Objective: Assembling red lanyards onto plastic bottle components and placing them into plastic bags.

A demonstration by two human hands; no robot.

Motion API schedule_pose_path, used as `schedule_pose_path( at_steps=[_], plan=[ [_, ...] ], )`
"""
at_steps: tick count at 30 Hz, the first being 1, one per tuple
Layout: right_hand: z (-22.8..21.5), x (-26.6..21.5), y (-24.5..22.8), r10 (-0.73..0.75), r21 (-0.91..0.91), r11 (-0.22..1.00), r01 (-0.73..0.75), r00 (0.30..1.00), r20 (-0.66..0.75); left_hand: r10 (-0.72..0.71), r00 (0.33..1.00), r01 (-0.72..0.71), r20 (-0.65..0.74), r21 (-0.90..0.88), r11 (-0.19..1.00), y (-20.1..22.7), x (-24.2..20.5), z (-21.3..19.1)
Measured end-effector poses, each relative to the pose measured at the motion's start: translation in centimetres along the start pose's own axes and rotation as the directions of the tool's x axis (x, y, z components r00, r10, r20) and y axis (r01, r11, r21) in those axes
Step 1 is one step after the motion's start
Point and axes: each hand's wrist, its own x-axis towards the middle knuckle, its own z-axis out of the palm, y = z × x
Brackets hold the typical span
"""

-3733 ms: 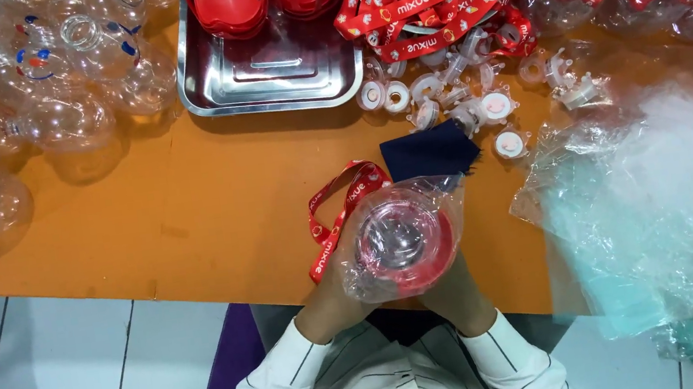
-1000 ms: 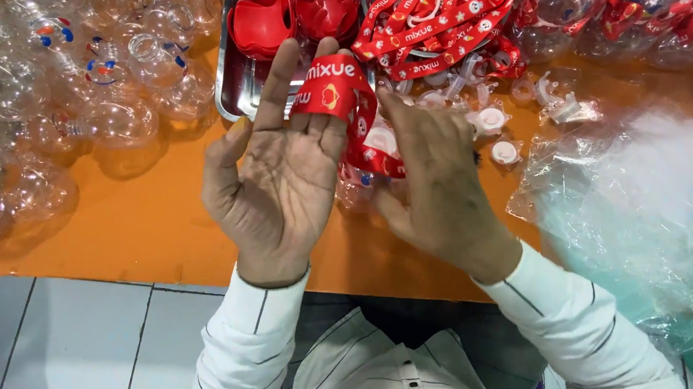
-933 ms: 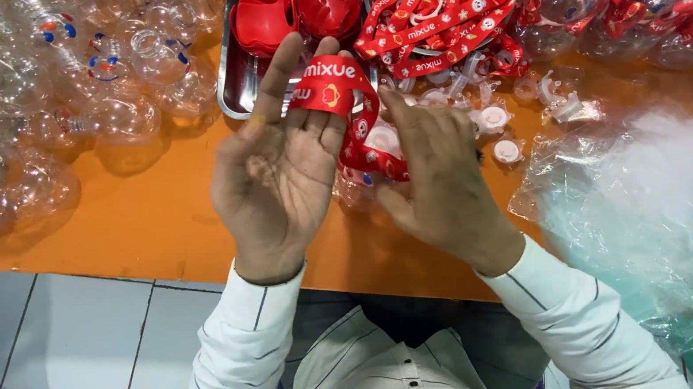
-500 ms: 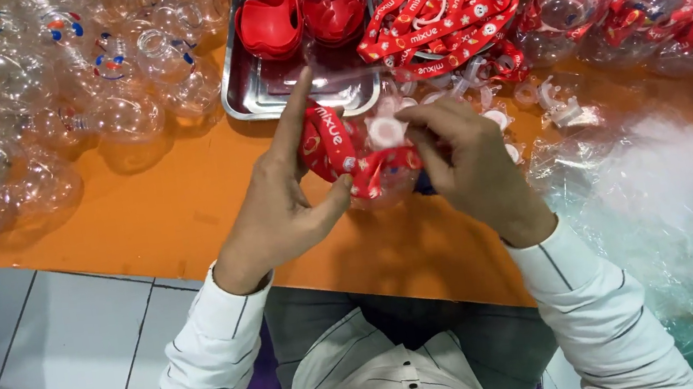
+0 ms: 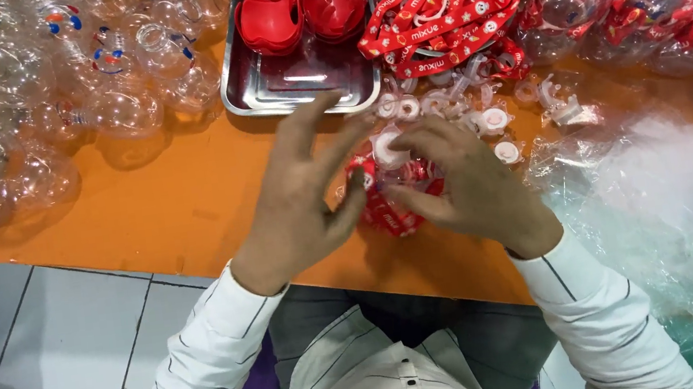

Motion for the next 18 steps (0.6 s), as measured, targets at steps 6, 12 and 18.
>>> schedule_pose_path(
  at_steps=[6,12,18],
  plan=[
    [-0.3,-0.5,-0.2,-0.055,-0.081,0.995,0.058,0.998,0.031,0.085,0.984,-0.118,0.156,0.211,0.970,-0.9,0.2,2.9],
    [0.1,-0.6,-0.2,-0.049,-0.104,0.993,0.056,0.997,0.064,0.115,0.980,-0.138,0.164,0.138,0.981,-1.2,0.5,3.4],
    [0.8,-1.0,0.2,-0.053,-0.171,0.983,0.066,0.995,0.079,0.247,0.957,-0.249,0.152,-0.007,0.968,-0.9,1.5,2.1]
  ],
)
